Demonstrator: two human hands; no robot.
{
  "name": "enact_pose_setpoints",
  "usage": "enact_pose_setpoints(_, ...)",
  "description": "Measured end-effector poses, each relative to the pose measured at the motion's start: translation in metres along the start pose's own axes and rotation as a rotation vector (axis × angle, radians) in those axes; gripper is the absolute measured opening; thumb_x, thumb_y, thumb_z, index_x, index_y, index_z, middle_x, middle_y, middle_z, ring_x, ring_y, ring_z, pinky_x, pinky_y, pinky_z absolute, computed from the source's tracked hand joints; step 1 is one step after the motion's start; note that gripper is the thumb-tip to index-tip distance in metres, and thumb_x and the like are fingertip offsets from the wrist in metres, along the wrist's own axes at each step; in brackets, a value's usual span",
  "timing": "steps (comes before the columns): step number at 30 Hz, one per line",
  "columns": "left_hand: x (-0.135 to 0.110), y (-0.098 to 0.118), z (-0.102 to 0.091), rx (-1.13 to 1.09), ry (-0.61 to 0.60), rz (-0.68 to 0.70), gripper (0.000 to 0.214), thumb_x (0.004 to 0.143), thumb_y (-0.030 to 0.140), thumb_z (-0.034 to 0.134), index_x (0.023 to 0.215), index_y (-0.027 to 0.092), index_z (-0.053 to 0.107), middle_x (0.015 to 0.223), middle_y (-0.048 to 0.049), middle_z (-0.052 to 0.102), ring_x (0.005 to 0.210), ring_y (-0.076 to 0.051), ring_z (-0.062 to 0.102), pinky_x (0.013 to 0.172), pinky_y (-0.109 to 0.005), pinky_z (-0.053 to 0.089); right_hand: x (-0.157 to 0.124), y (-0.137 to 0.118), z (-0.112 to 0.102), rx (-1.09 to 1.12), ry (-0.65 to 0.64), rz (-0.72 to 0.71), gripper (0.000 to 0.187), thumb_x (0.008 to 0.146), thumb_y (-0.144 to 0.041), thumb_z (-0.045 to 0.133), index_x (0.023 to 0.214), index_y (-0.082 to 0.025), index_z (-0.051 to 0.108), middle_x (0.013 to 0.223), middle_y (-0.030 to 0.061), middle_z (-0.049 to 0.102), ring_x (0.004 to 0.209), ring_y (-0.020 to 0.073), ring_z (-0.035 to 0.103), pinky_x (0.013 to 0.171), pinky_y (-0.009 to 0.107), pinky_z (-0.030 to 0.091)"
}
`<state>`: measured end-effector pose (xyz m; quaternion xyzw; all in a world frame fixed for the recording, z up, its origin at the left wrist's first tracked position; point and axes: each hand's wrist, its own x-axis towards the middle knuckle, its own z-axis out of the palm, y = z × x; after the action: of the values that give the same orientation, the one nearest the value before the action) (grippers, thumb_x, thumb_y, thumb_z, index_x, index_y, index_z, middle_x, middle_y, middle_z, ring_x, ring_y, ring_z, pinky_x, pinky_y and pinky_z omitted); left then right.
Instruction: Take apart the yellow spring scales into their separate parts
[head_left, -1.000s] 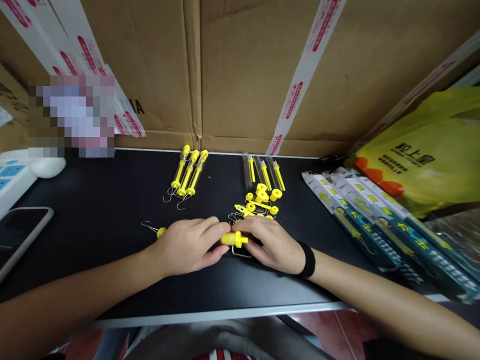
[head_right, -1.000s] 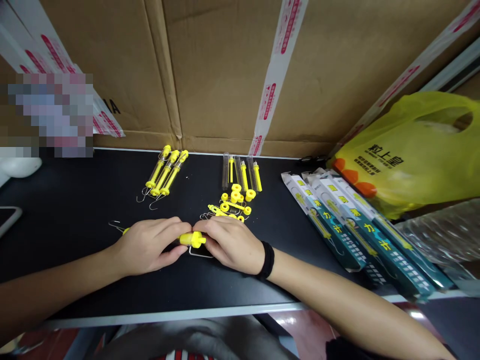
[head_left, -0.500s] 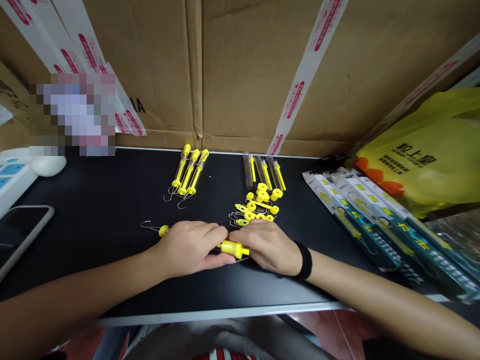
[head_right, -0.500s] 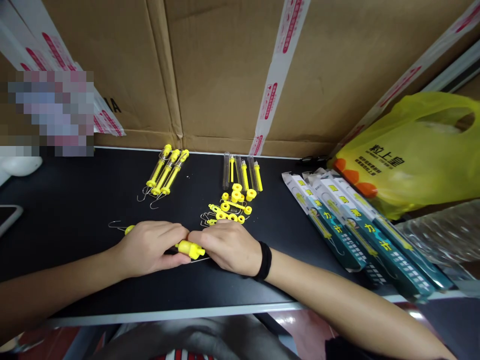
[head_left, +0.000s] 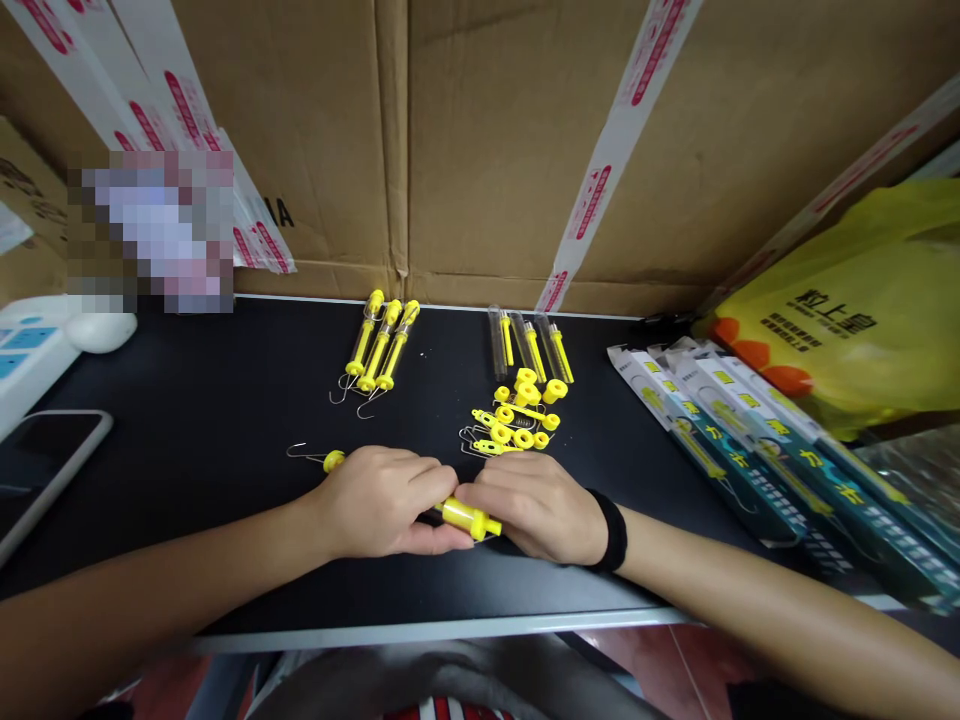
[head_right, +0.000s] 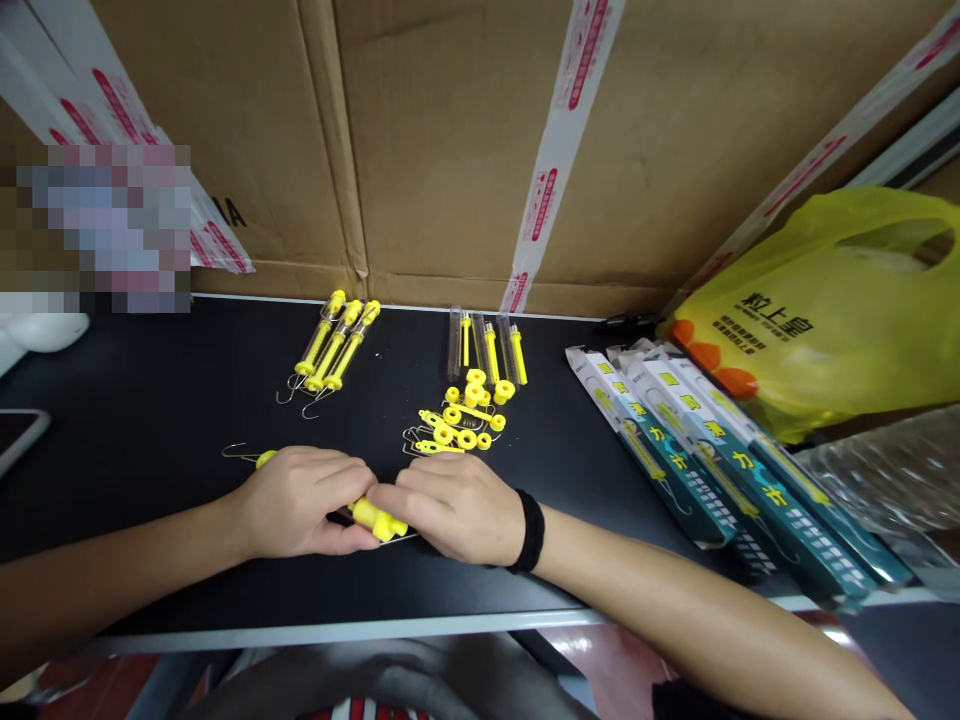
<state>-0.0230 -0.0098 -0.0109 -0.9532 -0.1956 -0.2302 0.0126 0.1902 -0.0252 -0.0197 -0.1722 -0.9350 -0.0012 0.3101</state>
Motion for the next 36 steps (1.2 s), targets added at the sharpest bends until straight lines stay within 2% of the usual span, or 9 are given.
enact_pose_setpoints(5,0.0,0.0,0.001,0.003,0.0,0.03,0.041,0.088,0.053,0.038,0.067,0.019,0.049,0.059,0.0029,0.055,0.054,-0.011,0.053,0.05,-0.024,0.036,0.001,0.0,-0.002,-0.068,-0.005,-0.086,0.024,0.092,-0.017,0.038,0.114,-0.016,0.043,0.066,-0.0004,0.055,0.055,0.0124,0.048,0.052,0.025,0.035)
enact_pose_setpoints(8,0.001,-0.001,0.002,0.012,0.007,0.032,0.042,0.088,0.053,0.038,0.067,0.019,0.049,0.059,0.003,0.055,0.054,-0.011,0.054,0.05,-0.024,0.037,0.003,0.001,-0.001,-0.086,0.016,-0.093,0.022,0.092,-0.017,0.037,0.113,-0.016,0.044,0.071,0.0013,0.057,0.058,0.0124,0.048,0.052,0.024,0.035)
enact_pose_setpoints(11,0.002,-0.002,0.003,0.013,0.009,0.022,0.044,0.089,0.054,0.036,0.066,0.019,0.049,0.057,0.0034,0.055,0.052,-0.011,0.054,0.05,-0.024,0.037,0.003,0.001,0.001,-0.045,0.043,-0.079,0.023,0.093,-0.017,0.033,0.114,-0.015,0.042,0.065,-0.0001,0.052,0.055,0.013,0.046,0.051,0.025,0.034)
enact_pose_setpoints(14,0.003,-0.003,0.003,0.022,0.009,-0.004,0.045,0.089,0.055,0.035,0.068,0.018,0.05,0.057,0.0033,0.055,0.053,-0.011,0.055,0.05,-0.024,0.037,0.002,0.003,0.004,0.003,0.046,-0.021,0.024,0.093,-0.017,0.03,0.113,-0.016,0.042,0.062,-0.0015,0.048,0.051,0.0129,0.044,0.049,0.025,0.033)
enact_pose_setpoints(20,0.004,-0.003,0.0,0.047,0.031,-0.102,0.048,0.09,0.057,0.03,0.072,0.018,0.05,0.06,0.0025,0.056,0.055,-0.011,0.055,0.051,-0.023,0.036,0.0,0.008,0.01,0.157,0.091,0.135,0.027,0.089,-0.012,0.036,0.113,-0.019,0.045,0.079,0.003,0.061,0.063,0.0118,0.055,0.056,0.022,0.043)
enact_pose_setpoints(24,0.005,-0.004,-0.003,0.03,0.054,-0.161,0.048,0.089,0.058,0.03,0.069,0.018,0.047,0.057,0.0032,0.053,0.051,-0.01,0.052,0.048,-0.023,0.033,0.002,0.011,0.012,0.244,0.127,0.182,0.03,0.087,-0.009,0.039,0.113,-0.02,0.049,0.082,0.0046,0.063,0.068,0.0126,0.058,0.059,0.022,0.045)
enact_pose_setpoints(29,0.006,-0.004,-0.004,-0.03,0.074,-0.129,0.049,0.09,0.059,0.028,0.066,0.018,0.044,0.054,0.0044,0.049,0.048,-0.009,0.049,0.047,-0.022,0.032,0.006,0.01,0.013,0.307,0.188,0.152,0.03,0.087,-0.009,0.042,0.113,-0.021,0.051,0.072,0.0017,0.059,0.057,0.0114,0.054,0.052,0.022,0.043)
enact_pose_setpoints(33,0.006,-0.005,-0.004,-0.022,0.108,-0.132,0.048,0.09,0.057,0.03,0.064,0.018,0.041,0.052,0.0055,0.046,0.044,-0.007,0.045,0.045,-0.022,0.029,0.009,0.006,0.013,0.349,0.235,0.235,0.028,0.087,-0.009,0.043,0.11,-0.021,0.053,0.09,0.0042,0.066,0.073,0.0111,0.062,0.065,0.021,0.049)
enact_pose_setpoints(36,0.006,-0.003,-0.004,-0.018,0.115,-0.131,0.048,0.09,0.057,0.029,0.065,0.018,0.042,0.052,0.0054,0.047,0.045,-0.007,0.046,0.046,-0.021,0.03,0.011,0.001,0.012,0.399,0.262,0.298,0.024,0.088,-0.011,0.044,0.107,-0.021,0.055,0.093,0.0036,0.067,0.077,0.0107,0.063,0.069,0.021,0.05)
